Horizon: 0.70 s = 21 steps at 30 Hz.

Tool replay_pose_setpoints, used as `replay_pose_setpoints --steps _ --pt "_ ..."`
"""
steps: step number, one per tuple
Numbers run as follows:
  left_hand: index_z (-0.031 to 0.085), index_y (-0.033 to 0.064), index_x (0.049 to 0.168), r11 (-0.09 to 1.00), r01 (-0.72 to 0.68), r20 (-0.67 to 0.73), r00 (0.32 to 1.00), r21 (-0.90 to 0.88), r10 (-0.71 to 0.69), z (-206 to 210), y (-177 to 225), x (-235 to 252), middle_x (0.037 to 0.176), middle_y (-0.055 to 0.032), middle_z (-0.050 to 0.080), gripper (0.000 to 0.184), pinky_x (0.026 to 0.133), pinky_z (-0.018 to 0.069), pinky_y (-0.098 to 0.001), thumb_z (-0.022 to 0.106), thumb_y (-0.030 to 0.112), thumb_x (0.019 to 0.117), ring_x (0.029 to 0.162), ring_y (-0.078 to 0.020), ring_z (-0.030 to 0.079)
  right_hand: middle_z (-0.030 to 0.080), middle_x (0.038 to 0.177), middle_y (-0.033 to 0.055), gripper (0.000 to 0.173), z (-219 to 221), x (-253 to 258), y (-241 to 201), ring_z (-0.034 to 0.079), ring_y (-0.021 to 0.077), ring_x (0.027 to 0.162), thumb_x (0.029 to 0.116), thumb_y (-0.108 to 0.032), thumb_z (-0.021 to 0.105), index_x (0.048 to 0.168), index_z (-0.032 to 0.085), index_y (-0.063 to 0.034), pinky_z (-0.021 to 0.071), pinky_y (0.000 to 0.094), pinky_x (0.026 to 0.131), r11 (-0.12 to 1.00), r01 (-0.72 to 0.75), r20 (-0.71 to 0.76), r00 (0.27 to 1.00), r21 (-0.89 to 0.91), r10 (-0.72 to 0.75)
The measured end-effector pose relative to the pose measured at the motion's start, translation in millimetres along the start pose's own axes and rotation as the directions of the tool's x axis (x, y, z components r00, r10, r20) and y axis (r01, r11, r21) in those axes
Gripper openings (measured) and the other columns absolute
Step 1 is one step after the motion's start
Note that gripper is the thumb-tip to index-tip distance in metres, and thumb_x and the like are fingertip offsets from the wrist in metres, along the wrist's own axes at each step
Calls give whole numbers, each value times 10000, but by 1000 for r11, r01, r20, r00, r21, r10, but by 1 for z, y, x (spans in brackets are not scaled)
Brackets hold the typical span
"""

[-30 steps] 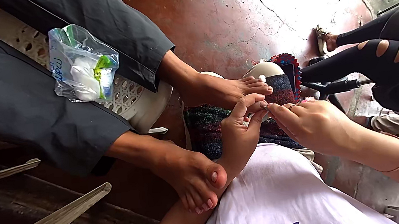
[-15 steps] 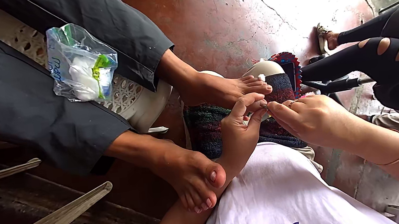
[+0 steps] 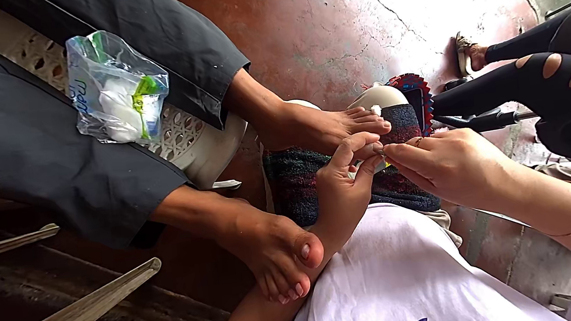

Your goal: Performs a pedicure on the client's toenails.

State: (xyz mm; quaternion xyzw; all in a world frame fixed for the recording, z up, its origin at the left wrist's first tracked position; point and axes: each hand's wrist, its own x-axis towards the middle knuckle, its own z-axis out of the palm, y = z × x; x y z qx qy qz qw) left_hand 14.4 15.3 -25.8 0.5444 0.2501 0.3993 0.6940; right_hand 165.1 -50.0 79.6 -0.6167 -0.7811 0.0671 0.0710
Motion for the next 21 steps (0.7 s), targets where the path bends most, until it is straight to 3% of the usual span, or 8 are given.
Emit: replay_pose_setpoints --steps 4,8,12,14,17,21 --pt "659 23 1216 1000 0 4 1000 -5 0 0 0 0 1105 -43 737 320 860 606 -277 713 -21 904 987 -108 713 505 554 51 176 4 0 -3 533 206 453 982 -65 507 916 667 -30 352 329 385 1000 -5 2 1000 -28 5" --pt "663 26 1219 1000 2 6 1000 -4 -2 0 0 0 1107 -41 732 321 864 607 -277 715 -14 904 987 -105 711 514 553 42 195 5 -1 -1 530 186 462 981 -80 510 942 693 -23 367 321 403 998 -34 -20 999 51 35" --pt "665 36 1219 1000 6 8 1000 -2 -6 -1 0 0 1103 -36 735 321 858 605 -276 716 -13 906 984 -106 710 573 645 -65 204 -10 4 -6 526 -4 533 1009 -158 501 968 696 -118 433 173 469 930 -285 117 957 230 264" --pt "665 32 1220 1000 6 10 1000 -5 -6 0 0 -1 1109 -41 731 321 865 607 -278 718 -14 906 987 -107 710 612 663 -93 186 -17 10 -9 560 -43 533 1018 -178 518 966 695 -154 482 148 479 873 -401 217 911 276 350" --pt "668 37 1224 1000 15 5 1000 -12 -15 0 -1 -1 1101 -34 732 327 858 604 -273 720 -11 905 975 -100 707 567 616 -92 171 -21 18 -17 528 -24 502 1001 -164 533 911 678 -156 434 169 443 881 -432 248 890 193 382" --pt "673 29 1219 999 22 -4 1000 -23 -22 0 0 -1 1113 -37 729 325 870 604 -277 719 -17 901 977 -102 709 459 559 -52 189 -19 21 -25 476 64 466 990 -134 511 844 628 -119 348 246 408 947 -321 190 931 25 311"
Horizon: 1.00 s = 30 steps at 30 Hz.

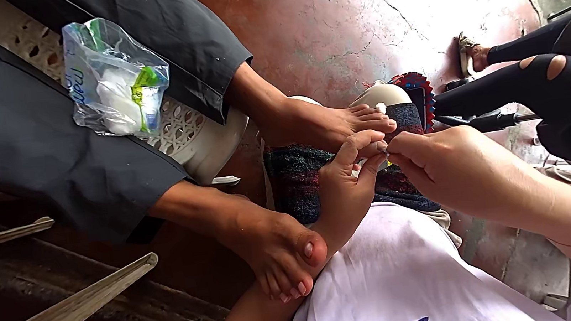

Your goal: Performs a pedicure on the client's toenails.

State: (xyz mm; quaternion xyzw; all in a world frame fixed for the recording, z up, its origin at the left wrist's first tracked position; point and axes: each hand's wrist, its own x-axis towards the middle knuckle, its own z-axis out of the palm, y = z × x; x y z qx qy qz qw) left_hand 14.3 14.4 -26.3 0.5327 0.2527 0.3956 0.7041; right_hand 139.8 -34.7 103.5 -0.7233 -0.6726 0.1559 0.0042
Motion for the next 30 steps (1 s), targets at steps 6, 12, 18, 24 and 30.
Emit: replay_pose_setpoints --steps 6,12,18,24,30 --pt "680 42 1205 999 -22 -1 1000 39 22 0 0 1 1075 -26 730 298 821 592 -242 714 3 911 941 -77 697 471 542 41 177 17 -7 1 499 189 430 969 -59 496 869 638 -21 332 318 380 976 140 -124 979 -166 -161" --pt "676 36 1212 999 -19 6 1000 28 19 -1 0 1 1097 -32 730 308 837 597 -252 720 5 908 951 -85 701 486 542 58 203 25 -9 14 505 211 430 988 -65 497 929 674 17 341 333 382 958 227 -178 950 -175 -258" --pt "662 10 1219 999 -9 8 1000 -44 10 -1 5 1 1110 -54 733 330 880 608 -292 716 -36 897 984 -120 715 611 658 -92 234 -4 -5 18 567 -22 543 1029 -211 502 983 723 -151 477 170 479 983 -6 -13 1000 182 9" --pt "671 25 1212 999 -25 8 1000 -24 25 -1 2 0 1092 -42 736 329 842 601 -263 723 -33 893 960 -98 708 677 667 -86 163 -16 3 13 638 -15 534 1036 -178 575 962 720 -164 558 169 486 913 -221 193 968 342 162" --pt "665 13 1218 1000 -26 9 1000 -5 26 -1 2 0 1096 -50 731 335 866 604 -278 723 -34 891 970 -106 711 678 655 -55 144 -20 9 9 626 16 489 1028 -151 620 914 708 -140 547 186 444 893 -262 239 954 367 181"
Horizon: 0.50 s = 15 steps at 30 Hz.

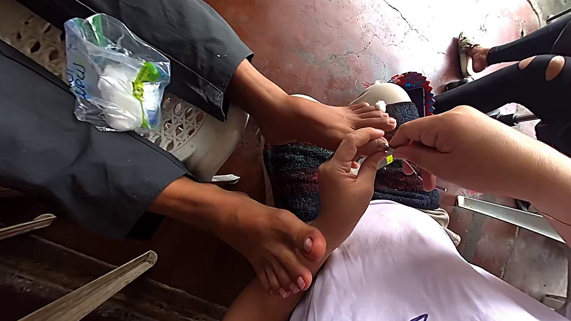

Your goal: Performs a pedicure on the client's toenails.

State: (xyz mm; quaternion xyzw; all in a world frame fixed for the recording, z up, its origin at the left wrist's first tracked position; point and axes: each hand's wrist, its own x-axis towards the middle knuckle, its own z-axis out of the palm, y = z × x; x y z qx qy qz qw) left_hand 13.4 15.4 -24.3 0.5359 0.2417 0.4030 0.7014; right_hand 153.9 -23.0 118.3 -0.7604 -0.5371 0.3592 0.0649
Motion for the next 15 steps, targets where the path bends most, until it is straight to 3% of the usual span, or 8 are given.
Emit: replay_pose_setpoints --steps 7,12,15 --pt "671 22 1217 1000 -1 -7 1000 16 1 1 0 0 1095 -44 725 339 847 598 -257 717 -44 888 958 -91 702 650 627 -53 177 1 2 -7 617 7 495 1024 -134 616 864 691 -139 545 185 463 996 3 -12 1000 -84 -4" --pt "671 27 1218 1000 7 -9 1000 25 -7 0 1 0 1087 -37 730 332 849 600 -261 726 -20 894 953 -90 705 580 607 -80 173 10 -1 3 564 -13 508 999 -156 569 874 688 -146 469 175 446 941 177 -86 974 -288 -210" --pt "674 28 1218 999 4 -9 1000 33 -4 0 1 0 1079 -31 732 330 841 596 -253 728 -13 895 946 -79 699 524 592 -51 183 15 -3 7 504 38 495 986 -137 537 862 668 -106 383 217 427 879 262 -116 936 -398 -332"
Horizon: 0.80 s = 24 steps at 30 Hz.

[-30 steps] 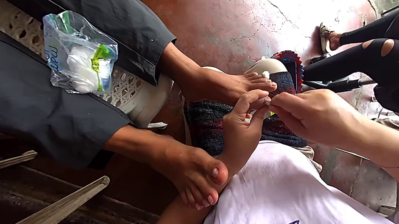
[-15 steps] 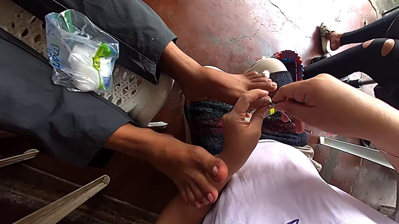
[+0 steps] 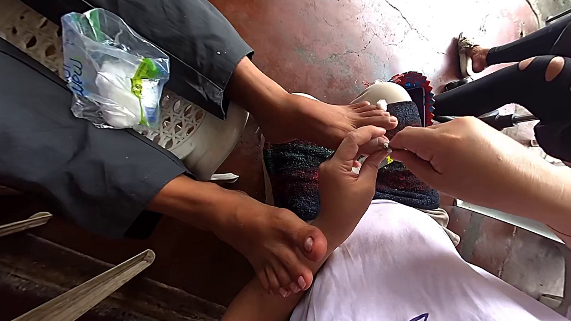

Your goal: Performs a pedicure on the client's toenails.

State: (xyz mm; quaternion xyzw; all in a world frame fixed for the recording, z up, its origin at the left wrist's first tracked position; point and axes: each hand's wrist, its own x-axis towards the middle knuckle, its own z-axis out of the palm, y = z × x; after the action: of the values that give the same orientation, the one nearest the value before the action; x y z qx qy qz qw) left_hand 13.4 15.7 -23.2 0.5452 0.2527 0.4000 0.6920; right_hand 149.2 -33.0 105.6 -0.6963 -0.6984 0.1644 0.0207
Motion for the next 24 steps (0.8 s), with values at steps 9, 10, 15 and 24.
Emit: replay_pose_setpoints --steps 9,10,15,24 --pt "664 6 1212 1000 -9 3 1000 -25 9 1 0 1 1085 -47 734 320 873 594 -266 715 -32 898 975 -98 703 524 559 63 207 17 -10 7 526 196 440 1003 -73 508 896 667 6 355 325 384 962 190 -130 967 -196 -218" --pt "663 7 1213 1000 -8 4 1000 -27 9 1 0 1 1086 -47 733 321 873 597 -267 714 -31 899 979 -99 705 524 560 65 210 18 -11 8 526 201 440 1008 -75 503 899 662 8 355 327 385 955 201 -128 964 -219 -232" --pt "656 -1 1208 999 -28 3 1000 -24 28 1 0 1 1079 -48 738 325 865 597 -266 712 -46 892 963 -101 709 525 563 83 216 21 -13 9 524 223 437 1010 -64 501 962 683 42 346 334 381 926 240 -137 948 -293 -289" --pt "657 1 1204 999 -37 -8 999 -9 37 2 0 1 1065 -37 742 321 842 591 -252 713 -44 891 946 -86 704 449 534 69 196 22 -13 13 479 225 419 1028 -61 483 946 632 36 312 331 381 887 292 -128 926 -358 -356"
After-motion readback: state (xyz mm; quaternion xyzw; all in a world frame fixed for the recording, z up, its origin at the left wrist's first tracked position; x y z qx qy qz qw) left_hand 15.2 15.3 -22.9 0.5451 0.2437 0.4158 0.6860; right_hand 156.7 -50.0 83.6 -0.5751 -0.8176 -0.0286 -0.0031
